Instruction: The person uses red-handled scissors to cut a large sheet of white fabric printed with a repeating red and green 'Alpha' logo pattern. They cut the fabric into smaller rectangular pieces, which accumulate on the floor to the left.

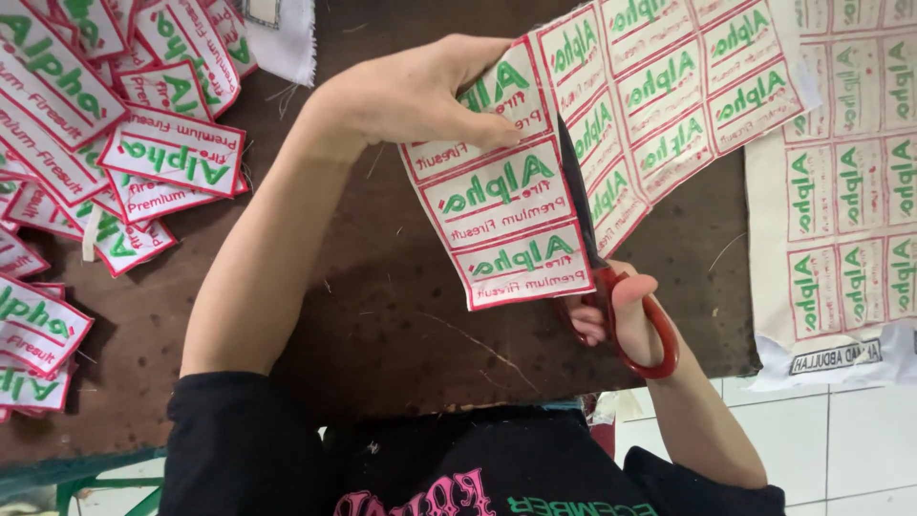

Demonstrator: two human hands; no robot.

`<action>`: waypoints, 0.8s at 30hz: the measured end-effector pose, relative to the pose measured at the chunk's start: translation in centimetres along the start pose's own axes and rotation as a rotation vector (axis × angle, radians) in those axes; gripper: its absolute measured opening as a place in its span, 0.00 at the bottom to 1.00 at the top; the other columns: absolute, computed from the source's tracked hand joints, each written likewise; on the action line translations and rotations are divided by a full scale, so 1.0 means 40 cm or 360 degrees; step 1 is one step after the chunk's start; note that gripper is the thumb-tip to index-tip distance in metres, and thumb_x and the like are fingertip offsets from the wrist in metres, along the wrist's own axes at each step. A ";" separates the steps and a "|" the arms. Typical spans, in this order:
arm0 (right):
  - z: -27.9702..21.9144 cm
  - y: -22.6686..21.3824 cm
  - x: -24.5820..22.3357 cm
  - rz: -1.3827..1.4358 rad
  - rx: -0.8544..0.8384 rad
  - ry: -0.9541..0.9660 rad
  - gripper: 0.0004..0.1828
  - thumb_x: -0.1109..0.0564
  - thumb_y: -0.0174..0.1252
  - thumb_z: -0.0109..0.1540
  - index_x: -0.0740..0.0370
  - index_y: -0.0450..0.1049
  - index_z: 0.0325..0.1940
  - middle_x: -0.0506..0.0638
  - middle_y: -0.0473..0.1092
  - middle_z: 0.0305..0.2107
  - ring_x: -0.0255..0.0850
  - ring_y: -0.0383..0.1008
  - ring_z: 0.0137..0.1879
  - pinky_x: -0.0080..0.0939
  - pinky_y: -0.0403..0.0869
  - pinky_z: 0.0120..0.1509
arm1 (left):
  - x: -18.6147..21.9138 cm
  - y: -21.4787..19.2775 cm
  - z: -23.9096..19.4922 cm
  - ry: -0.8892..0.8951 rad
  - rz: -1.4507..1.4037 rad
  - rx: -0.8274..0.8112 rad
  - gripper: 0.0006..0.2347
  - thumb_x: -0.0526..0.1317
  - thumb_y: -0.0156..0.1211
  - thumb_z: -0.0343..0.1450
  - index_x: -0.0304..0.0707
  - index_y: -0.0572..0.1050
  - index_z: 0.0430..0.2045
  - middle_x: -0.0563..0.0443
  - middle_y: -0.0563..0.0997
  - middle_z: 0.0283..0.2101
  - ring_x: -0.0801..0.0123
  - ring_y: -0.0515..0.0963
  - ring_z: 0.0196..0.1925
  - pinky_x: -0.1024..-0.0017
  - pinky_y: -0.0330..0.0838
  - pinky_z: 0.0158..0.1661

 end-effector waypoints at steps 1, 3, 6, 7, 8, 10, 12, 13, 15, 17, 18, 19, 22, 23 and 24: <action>0.005 -0.001 0.004 0.0000 -0.0003 -0.0003 0.61 0.07 0.44 0.47 0.71 0.72 0.45 0.40 0.48 0.15 0.29 0.50 0.19 0.32 0.61 0.21 | 0.003 0.001 0.001 -0.0001 0.0003 0.0002 0.16 0.36 0.56 0.68 0.40 0.72 0.51 0.59 0.84 0.49 0.80 0.83 0.44 0.79 0.83 0.44; 0.014 -0.008 0.018 -0.0045 0.0100 0.0105 0.66 0.05 0.37 0.42 0.70 0.74 0.46 0.41 0.49 0.12 0.30 0.51 0.17 0.34 0.65 0.18 | 0.007 0.004 0.002 -0.0029 0.0022 -0.0003 0.16 0.37 0.56 0.68 0.41 0.72 0.50 0.60 0.85 0.49 0.80 0.84 0.43 0.79 0.84 0.44; 0.008 0.036 -0.041 -0.0302 0.0143 -0.0061 0.50 0.06 0.42 0.48 0.57 0.58 0.19 0.40 0.47 0.11 0.29 0.49 0.14 0.31 0.56 0.17 | 0.019 0.006 -0.004 0.0012 -0.0062 -0.0026 0.15 0.37 0.57 0.69 0.41 0.72 0.52 0.60 0.84 0.48 0.81 0.83 0.43 0.80 0.84 0.43; 0.008 0.033 -0.035 -0.0300 0.0147 -0.0059 0.50 0.06 0.42 0.48 0.57 0.58 0.19 0.40 0.47 0.11 0.29 0.49 0.14 0.31 0.56 0.17 | 0.013 0.004 -0.003 0.0012 -0.0064 -0.0030 0.15 0.37 0.57 0.69 0.41 0.72 0.52 0.60 0.84 0.48 0.81 0.83 0.43 0.80 0.84 0.43; 0.008 0.030 -0.029 -0.0255 0.0148 -0.0043 0.50 0.06 0.45 0.46 0.59 0.61 0.22 0.40 0.48 0.11 0.29 0.49 0.15 0.31 0.57 0.17 | 0.010 0.003 -0.002 0.0069 -0.0096 -0.0052 0.16 0.36 0.56 0.70 0.39 0.71 0.53 0.59 0.83 0.49 0.80 0.83 0.45 0.79 0.84 0.44; 0.005 0.020 -0.018 -0.0214 0.0156 -0.0028 0.51 0.07 0.48 0.45 0.61 0.65 0.25 0.39 0.49 0.12 0.28 0.50 0.15 0.31 0.58 0.17 | 0.005 0.003 0.001 0.0134 -0.0127 -0.0079 0.16 0.35 0.56 0.71 0.38 0.70 0.55 0.58 0.82 0.50 0.79 0.82 0.46 0.78 0.84 0.45; 0.004 0.012 -0.008 -0.0144 0.0122 0.0008 0.58 0.08 0.47 0.45 0.69 0.72 0.40 0.38 0.48 0.13 0.27 0.51 0.16 0.32 0.64 0.19 | 0.001 0.000 -0.002 0.0120 -0.0107 -0.0036 0.16 0.39 0.58 0.72 0.39 0.71 0.54 0.58 0.83 0.50 0.78 0.84 0.46 0.77 0.85 0.44; -0.005 0.005 0.007 -0.0146 0.0118 0.0007 0.58 0.08 0.47 0.45 0.69 0.72 0.40 0.38 0.48 0.13 0.27 0.51 0.16 0.32 0.64 0.19 | 0.000 0.000 -0.002 0.0120 -0.0104 -0.0032 0.16 0.39 0.58 0.72 0.39 0.71 0.54 0.58 0.83 0.50 0.78 0.84 0.46 0.77 0.85 0.44; -0.023 -0.005 0.040 0.0186 -0.0008 0.0078 0.53 0.08 0.44 0.47 0.64 0.66 0.36 0.43 0.54 0.17 0.31 0.54 0.19 0.34 0.64 0.24 | -0.003 -0.003 -0.002 0.0122 -0.0059 0.0007 0.16 0.44 0.59 0.73 0.40 0.72 0.53 0.59 0.83 0.49 0.79 0.84 0.46 0.80 0.83 0.43; -0.052 0.025 -0.021 0.0143 0.0005 0.0141 0.56 0.07 0.44 0.46 0.66 0.68 0.36 0.45 0.57 0.17 0.32 0.56 0.21 0.34 0.62 0.24 | -0.006 -0.009 0.000 0.0083 0.0004 0.0038 0.13 0.41 0.59 0.72 0.40 0.73 0.50 0.59 0.84 0.48 0.80 0.84 0.45 0.80 0.82 0.42; -0.068 0.039 -0.050 0.0102 0.0021 0.0204 0.58 0.06 0.44 0.46 0.67 0.70 0.36 0.47 0.60 0.17 0.34 0.58 0.23 0.33 0.59 0.25 | -0.010 -0.010 0.001 0.0045 0.0066 0.0066 0.11 0.39 0.59 0.71 0.40 0.73 0.46 0.60 0.84 0.46 0.81 0.84 0.44 0.81 0.81 0.41; -0.075 0.041 -0.063 0.0104 0.0027 0.0208 0.58 0.06 0.44 0.46 0.67 0.70 0.36 0.47 0.60 0.17 0.34 0.58 0.23 0.33 0.59 0.25 | -0.007 -0.005 0.000 0.0045 0.0061 0.0061 0.11 0.39 0.59 0.71 0.40 0.73 0.46 0.60 0.84 0.46 0.81 0.84 0.44 0.81 0.81 0.41; -0.094 0.037 -0.102 0.0016 -0.0085 0.0102 0.52 0.11 0.43 0.55 0.66 0.71 0.38 0.48 0.64 0.19 0.35 0.63 0.24 0.35 0.62 0.28 | 0.002 0.005 0.000 -0.0046 0.0116 0.0074 0.08 0.36 0.59 0.70 0.42 0.74 0.42 0.62 0.85 0.43 0.84 0.83 0.41 0.83 0.80 0.38; -0.100 0.025 -0.106 -0.0120 0.0004 0.0209 0.55 0.10 0.40 0.53 0.68 0.75 0.39 0.50 0.68 0.20 0.37 0.67 0.23 0.37 0.66 0.28 | 0.005 0.008 -0.002 -0.0060 0.0166 0.0079 0.06 0.36 0.59 0.70 0.43 0.73 0.39 0.64 0.82 0.39 0.85 0.80 0.38 0.83 0.76 0.36; -0.106 0.012 -0.111 -0.0255 0.0093 0.0317 0.58 0.10 0.38 0.51 0.69 0.78 0.40 0.52 0.73 0.21 0.39 0.72 0.23 0.38 0.71 0.28 | 0.010 0.011 -0.004 -0.0074 0.0215 0.0084 0.04 0.36 0.59 0.70 0.44 0.72 0.36 0.65 0.79 0.36 0.86 0.77 0.36 0.82 0.72 0.34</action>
Point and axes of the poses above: each hand's wrist, its own z-axis towards the middle knuckle, its own y-axis out of the palm, x = y × z, the point moved 2 cm from there along z, towards the middle knuckle
